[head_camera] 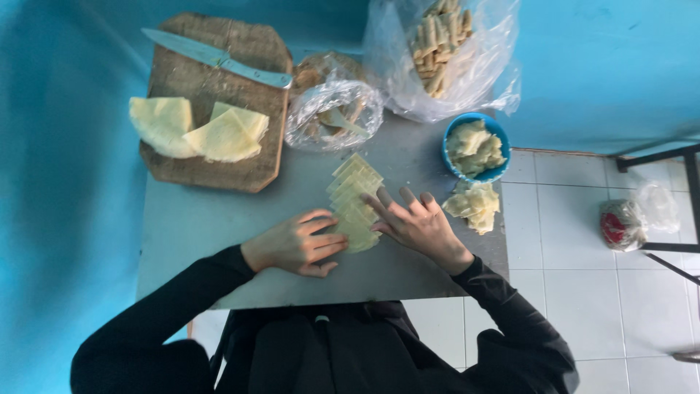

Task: The person stacks thin square pastry wrappers in an overlapping fan on the table, spoons brown filling from a plastic-wrapped container onto a wrapper, and folds the wrapper over the filling. They repeat the filling and folding with additional wrappers, with cut wedges of dough and a bowl of filling on the table.

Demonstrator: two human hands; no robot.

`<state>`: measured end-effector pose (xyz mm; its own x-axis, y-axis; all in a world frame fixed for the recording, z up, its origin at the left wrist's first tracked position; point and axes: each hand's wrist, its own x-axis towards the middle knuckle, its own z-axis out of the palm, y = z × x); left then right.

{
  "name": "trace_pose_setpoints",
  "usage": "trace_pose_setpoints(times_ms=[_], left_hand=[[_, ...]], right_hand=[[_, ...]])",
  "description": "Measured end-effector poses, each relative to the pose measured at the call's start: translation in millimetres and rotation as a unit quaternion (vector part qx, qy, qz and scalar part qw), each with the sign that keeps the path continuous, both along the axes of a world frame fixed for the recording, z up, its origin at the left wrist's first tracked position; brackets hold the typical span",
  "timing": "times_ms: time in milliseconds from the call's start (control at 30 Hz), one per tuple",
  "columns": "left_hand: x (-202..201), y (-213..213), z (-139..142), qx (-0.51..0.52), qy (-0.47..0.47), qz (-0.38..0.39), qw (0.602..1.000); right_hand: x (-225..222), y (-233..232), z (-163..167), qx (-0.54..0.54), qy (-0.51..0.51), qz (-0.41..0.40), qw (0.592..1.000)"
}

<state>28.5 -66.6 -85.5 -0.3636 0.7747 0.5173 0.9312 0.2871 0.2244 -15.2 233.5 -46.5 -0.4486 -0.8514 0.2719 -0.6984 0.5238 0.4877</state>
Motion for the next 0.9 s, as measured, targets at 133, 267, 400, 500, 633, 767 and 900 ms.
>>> trace_pose_setpoints(times_ms=[133,267,400,500,633,767,900], left_hand=[[1,1,2,0.011,0.022,0.017,1.0],[1,-1,5,0.006,0.031,0.02,0.999],[1,0,6,-0.008,0.025,0.022,0.999],[1,0,5,-0.012,0.022,0.023,0.999],[0,-1,4,-0.009,0.018,0.021,1.0],[0,-2,5,-0.016,0.015,0.019,1.0],[-1,-2,4,-0.02,0.005,0.017,1.0]], right_hand=[[1,18,7,-0.124,-0.047,-0.144,0.981],[0,47,20,-0.268,-0.108,-0.3,0.909],[-7,66,29,-0.325,-0.188,-0.325,0.868],[-13,66,27,-0.3,-0.187,-0.305,0.884],[-28,70,25,-0.287,-0.195,-0.288,0.893],[-36,71,19,-0.293,-0.195,-0.275,0.895],[-37,73,12,-0.324,-0.196,-0.272,0.885]])
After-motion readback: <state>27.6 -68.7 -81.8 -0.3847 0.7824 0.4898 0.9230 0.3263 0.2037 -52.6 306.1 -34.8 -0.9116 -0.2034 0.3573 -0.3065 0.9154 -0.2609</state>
